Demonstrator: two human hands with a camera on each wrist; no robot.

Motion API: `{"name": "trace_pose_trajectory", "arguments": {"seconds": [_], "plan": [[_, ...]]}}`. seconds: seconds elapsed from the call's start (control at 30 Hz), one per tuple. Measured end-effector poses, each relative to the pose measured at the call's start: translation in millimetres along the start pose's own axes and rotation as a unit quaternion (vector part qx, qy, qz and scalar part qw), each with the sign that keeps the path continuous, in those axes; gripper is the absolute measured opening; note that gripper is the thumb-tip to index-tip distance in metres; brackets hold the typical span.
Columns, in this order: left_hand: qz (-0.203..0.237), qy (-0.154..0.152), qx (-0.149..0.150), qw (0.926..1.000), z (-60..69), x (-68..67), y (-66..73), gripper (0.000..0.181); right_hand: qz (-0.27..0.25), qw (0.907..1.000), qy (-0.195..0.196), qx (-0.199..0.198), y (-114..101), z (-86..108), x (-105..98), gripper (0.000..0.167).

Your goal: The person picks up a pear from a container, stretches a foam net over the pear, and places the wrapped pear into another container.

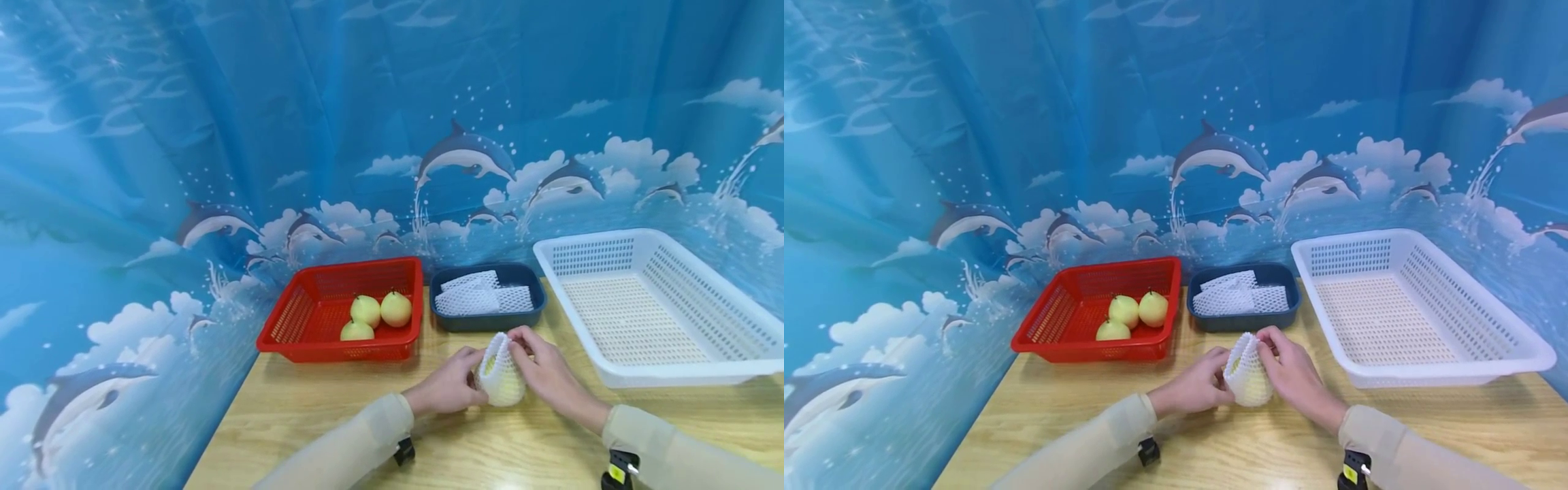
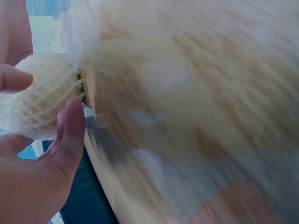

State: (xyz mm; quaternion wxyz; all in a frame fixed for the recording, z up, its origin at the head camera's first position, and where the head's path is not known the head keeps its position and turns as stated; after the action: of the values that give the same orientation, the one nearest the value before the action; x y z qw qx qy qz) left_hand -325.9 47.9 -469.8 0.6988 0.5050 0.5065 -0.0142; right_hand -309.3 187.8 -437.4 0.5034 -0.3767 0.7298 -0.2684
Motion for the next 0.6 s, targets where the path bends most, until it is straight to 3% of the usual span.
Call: {"name": "trace_pose_trajectory", "arguments": {"seconds": [0.17, 0.47, 0.6], "plan": [[0.005, -0.009, -0.008, 0.9999, -1.3, 1.1, -1.1, 0.085, -0.007, 0.9999, -0.014, -0.004, 1.0, 2.6, 2.8, 0.014], [-0.06, -0.028, 0.022, 0.9976, -4.5, 2.5, 4.6, 0.077, 0.013, 0.9993, -0.03, -0.015, 5.6, 8.1, 1.1, 0.023], [-0.079, -0.03, 0.022, 0.9962, -4.7, 2.8, 5.7, 0.075, 0.021, 0.9985, -0.048, -0.016, 7.5, 10.1, 1.7, 0.024]]}}
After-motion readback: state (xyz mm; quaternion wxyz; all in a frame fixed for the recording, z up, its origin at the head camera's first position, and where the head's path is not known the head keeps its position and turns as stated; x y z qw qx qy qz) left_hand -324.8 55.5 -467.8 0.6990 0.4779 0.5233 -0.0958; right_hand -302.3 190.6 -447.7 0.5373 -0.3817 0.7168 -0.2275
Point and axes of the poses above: each hand's wrist, its own z-axis away from the middle knuckle, its own x-axis out of the palm, y = z × x, the point moved 10 cm from there along -z, towards the middle knuckle, and after that the axes turned 2 degrees about x, right-handed, at the moved point
